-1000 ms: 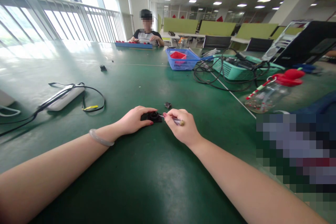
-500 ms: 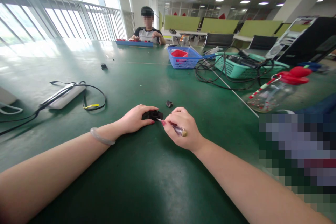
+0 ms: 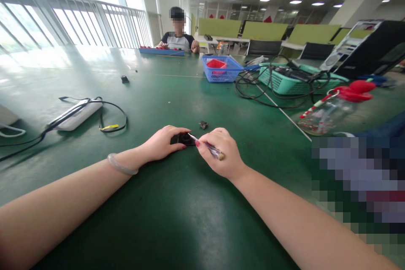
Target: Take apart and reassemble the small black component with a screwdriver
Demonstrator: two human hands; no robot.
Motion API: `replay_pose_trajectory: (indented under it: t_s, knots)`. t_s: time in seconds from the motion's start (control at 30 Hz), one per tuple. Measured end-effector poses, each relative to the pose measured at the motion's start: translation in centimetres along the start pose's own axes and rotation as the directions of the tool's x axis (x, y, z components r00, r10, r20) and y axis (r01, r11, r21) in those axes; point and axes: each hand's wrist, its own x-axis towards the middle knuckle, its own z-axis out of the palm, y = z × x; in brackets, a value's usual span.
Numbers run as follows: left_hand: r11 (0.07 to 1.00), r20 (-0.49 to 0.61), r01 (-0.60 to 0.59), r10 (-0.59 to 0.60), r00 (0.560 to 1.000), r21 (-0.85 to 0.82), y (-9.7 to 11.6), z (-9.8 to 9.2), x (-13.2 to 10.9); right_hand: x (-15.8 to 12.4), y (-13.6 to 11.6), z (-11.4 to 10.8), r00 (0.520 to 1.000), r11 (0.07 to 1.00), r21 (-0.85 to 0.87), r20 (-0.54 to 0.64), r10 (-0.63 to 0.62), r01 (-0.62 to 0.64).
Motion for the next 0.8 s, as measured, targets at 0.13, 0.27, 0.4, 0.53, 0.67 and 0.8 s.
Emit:
replay_pose_trajectory:
  t_s: [0.13, 0.27, 0.4, 0.53, 0.67, 0.8]
  knots:
    - [1.000, -0.016, -0.001, 0.001, 1.000, 0.010, -0.2, 0.1, 0.0, 0.3, 0.0, 0.1, 0.993, 0.996, -0.032, 0.080, 0.087, -0.084]
    - [1.000, -0.023, 0.018, -0.018, 1.000, 0.016, -0.4, 0.2, 0.0, 0.5, -0.2, 0.1, 0.987, 0.994, -0.046, 0.127, 0.104, -0.098]
    - [0.999, -0.064, 0.050, -0.051, 0.997, -0.018, -0.2, 0.2, -0.2, 0.4, -0.2, 0.0, 0.986, 0.994, -0.047, 0.129, 0.102, -0.097]
    - [0.998, -0.185, 0.022, -0.032, 0.982, -0.056, 0.5, -0.2, -0.3, 0.1, 0.0, -0.1, 0.994, 0.994, 0.003, 0.004, 0.113, -0.113]
    - [0.997, -0.311, 0.055, -0.066, 0.948, -0.044, 0.6, -0.4, -0.4, 0.2, 0.8, -0.1, 0.970, 0.983, 0.001, -0.162, 0.184, -0.186]
    - [0.980, -0.287, 0.187, -0.160, 0.944, 0.067, -0.3, 0.1, -0.3, 0.4, 2.8, 0.2, 0.920, 0.942, 0.013, -0.207, 0.332, -0.337]
